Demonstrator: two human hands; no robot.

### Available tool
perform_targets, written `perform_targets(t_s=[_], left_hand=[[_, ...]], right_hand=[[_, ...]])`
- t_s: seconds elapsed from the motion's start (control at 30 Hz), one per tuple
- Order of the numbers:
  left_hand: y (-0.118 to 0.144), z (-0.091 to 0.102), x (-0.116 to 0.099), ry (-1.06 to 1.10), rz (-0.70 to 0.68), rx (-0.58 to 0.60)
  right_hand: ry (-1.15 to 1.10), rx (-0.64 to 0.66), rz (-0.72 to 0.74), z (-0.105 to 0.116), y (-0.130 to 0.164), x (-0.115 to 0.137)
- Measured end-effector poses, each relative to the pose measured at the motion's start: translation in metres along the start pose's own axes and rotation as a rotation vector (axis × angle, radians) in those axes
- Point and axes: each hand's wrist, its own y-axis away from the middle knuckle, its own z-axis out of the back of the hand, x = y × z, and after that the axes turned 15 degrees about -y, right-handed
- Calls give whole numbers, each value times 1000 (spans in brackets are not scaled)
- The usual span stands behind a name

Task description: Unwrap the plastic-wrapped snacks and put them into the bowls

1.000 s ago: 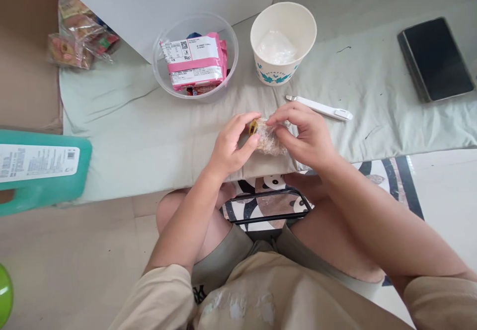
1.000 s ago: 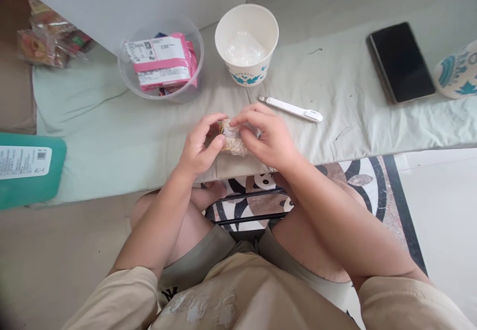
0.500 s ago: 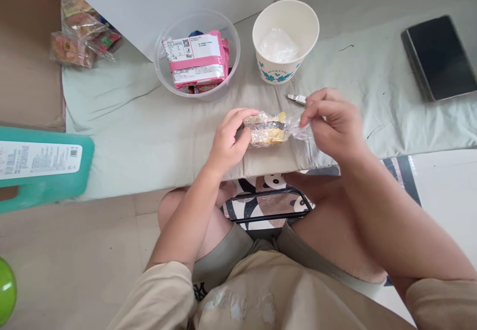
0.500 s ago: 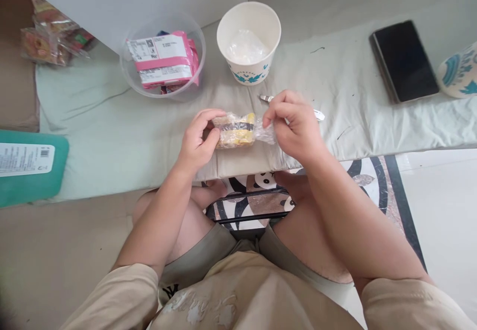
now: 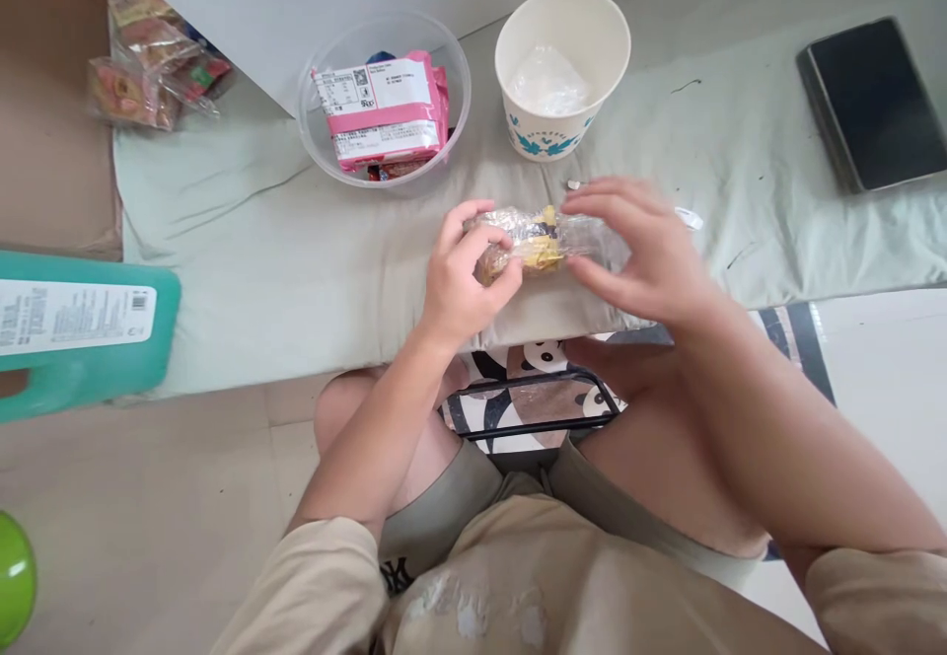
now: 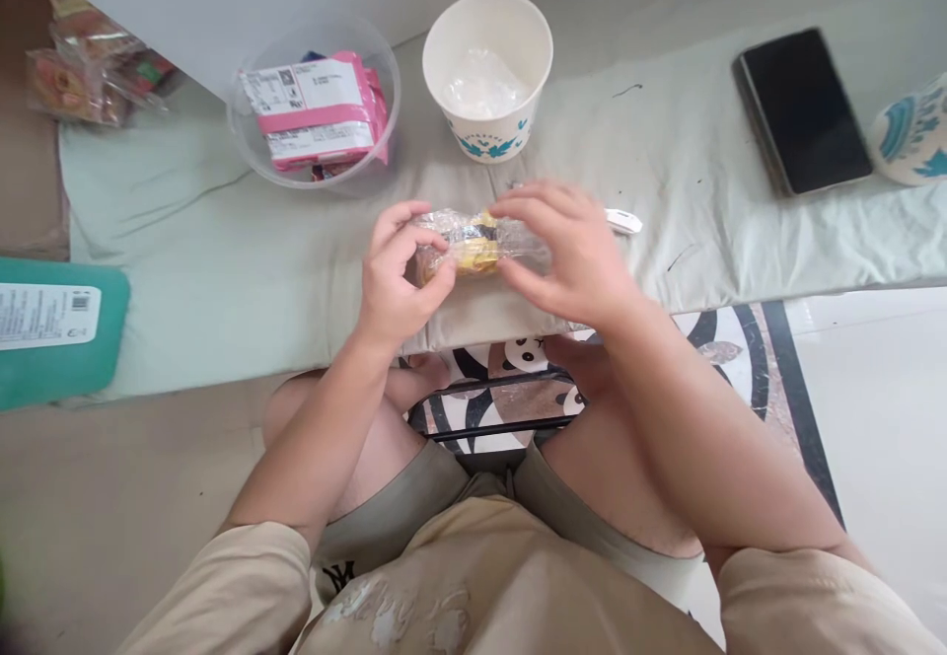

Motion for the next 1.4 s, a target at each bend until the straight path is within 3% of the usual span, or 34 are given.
perform_targets(t_s=[0.13, 0.27, 0.47, 0.63, 0.77, 1.03, 1.23, 1.3, 1.4], left_hand=[[-1, 0, 3, 154, 111, -129], [0, 1, 16, 385, 301, -236], [11, 17, 38, 466, 516, -191], [12, 34, 26, 441, 434, 2], [9, 36, 18, 292, 502, 89], [7, 48, 49, 179, 534, 10], [6, 56, 67, -40, 536, -43], [7, 58, 67, -57, 476, -71], [9, 62, 62, -35, 262, -28]], right_hand=[[19, 117, -88, -11, -1, -5], [-62, 152, -127, -3, -1, -6], [-109, 130, -248, 10, 1, 3], [-61, 107, -287, 7, 0, 10], [-33, 131, -277, 1, -2, 8], [-78, 182, -345, 7, -1, 8], [-61, 206, -258, 9, 1, 9], [-72, 123, -218, 9, 2, 10], [-61, 78, -173, 10, 3, 8]])
